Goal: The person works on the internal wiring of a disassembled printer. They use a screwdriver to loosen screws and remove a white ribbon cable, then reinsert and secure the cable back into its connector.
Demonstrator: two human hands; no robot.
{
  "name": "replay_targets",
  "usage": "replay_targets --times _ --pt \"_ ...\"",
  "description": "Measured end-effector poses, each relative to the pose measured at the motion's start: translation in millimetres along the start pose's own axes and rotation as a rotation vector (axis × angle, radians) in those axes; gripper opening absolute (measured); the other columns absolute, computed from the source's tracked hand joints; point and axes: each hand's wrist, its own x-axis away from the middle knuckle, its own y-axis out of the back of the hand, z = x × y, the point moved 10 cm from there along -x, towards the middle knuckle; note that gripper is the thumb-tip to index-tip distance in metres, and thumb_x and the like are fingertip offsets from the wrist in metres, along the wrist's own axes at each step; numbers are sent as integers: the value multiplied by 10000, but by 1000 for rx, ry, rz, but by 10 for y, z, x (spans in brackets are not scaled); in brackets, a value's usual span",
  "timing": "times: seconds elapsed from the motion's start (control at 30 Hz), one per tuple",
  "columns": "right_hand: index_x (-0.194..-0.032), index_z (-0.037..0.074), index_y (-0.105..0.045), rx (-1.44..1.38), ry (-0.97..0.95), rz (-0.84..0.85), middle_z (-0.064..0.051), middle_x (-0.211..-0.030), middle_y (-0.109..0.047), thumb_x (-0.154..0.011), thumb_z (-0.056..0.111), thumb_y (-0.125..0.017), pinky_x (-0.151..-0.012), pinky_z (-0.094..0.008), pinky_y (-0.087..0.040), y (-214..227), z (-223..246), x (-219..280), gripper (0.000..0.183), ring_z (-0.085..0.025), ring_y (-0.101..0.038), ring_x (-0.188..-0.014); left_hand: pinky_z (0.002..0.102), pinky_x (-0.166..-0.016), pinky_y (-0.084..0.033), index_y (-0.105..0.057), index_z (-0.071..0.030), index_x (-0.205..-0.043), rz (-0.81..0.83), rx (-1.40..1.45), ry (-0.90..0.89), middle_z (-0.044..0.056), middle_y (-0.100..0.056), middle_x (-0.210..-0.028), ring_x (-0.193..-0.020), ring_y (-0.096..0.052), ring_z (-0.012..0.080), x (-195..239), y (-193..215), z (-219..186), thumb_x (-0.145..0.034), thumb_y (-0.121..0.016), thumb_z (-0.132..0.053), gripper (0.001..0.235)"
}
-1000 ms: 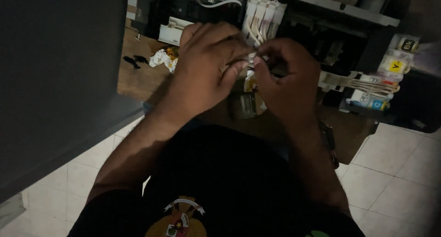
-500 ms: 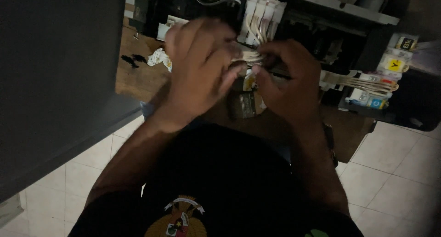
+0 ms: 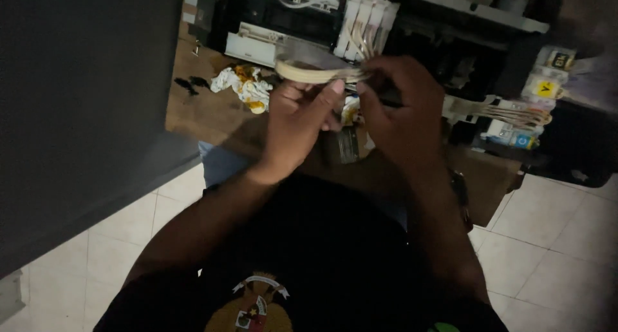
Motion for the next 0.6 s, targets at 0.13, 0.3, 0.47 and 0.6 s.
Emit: replay_targets --times 0.13,0.3,0.47,0.6 --pt "-1128 -15 -667 -24 29 6 -165 -1029 -677 -996 -32 -711 -801 -390 -512 -15 -36 48 141 -279 -652 -919 203 -488 -524 -707 -92 -955 -33 4 -44 37 -730 -735 -545 -660 95 -59 7 18 -991 -653 -333 250" --pt "-1174 6 -715 -119 -7 -41 -183 -973 -684 -1081 53 -697 -838 -478 -551 4 -68 43 106 -394 -699 -915 214 -518 -568 -768 -52 -902 -58 164 70 100 -686 -576 -517 -671 95 -74 7 73 -1040 -565 -430 451" --pt "-1203 -8 -690 -76 -31 -24 -219 -1047 -689 -1090 69 -678 -870 -516 -535 -29 -98 59 137 -423 -694 -968 212 -496 -529 -751 -69 -928 5 -144 -94 81 -692 -614 -541 -668 81 -96 275 -299 -1063 -574 -337 348" --pt "-1127 9 -691 17 -75 -23 -137 -1055 -698 -1007 36 -670 -834 -386 -517 -40 -53 57 125 -271 -669 -971 323 -629 -409 -549 -88 -829 4 -650 -700 55 -554 -757 -675 -495 166 45 503 -959 -906 -894 -60 354"
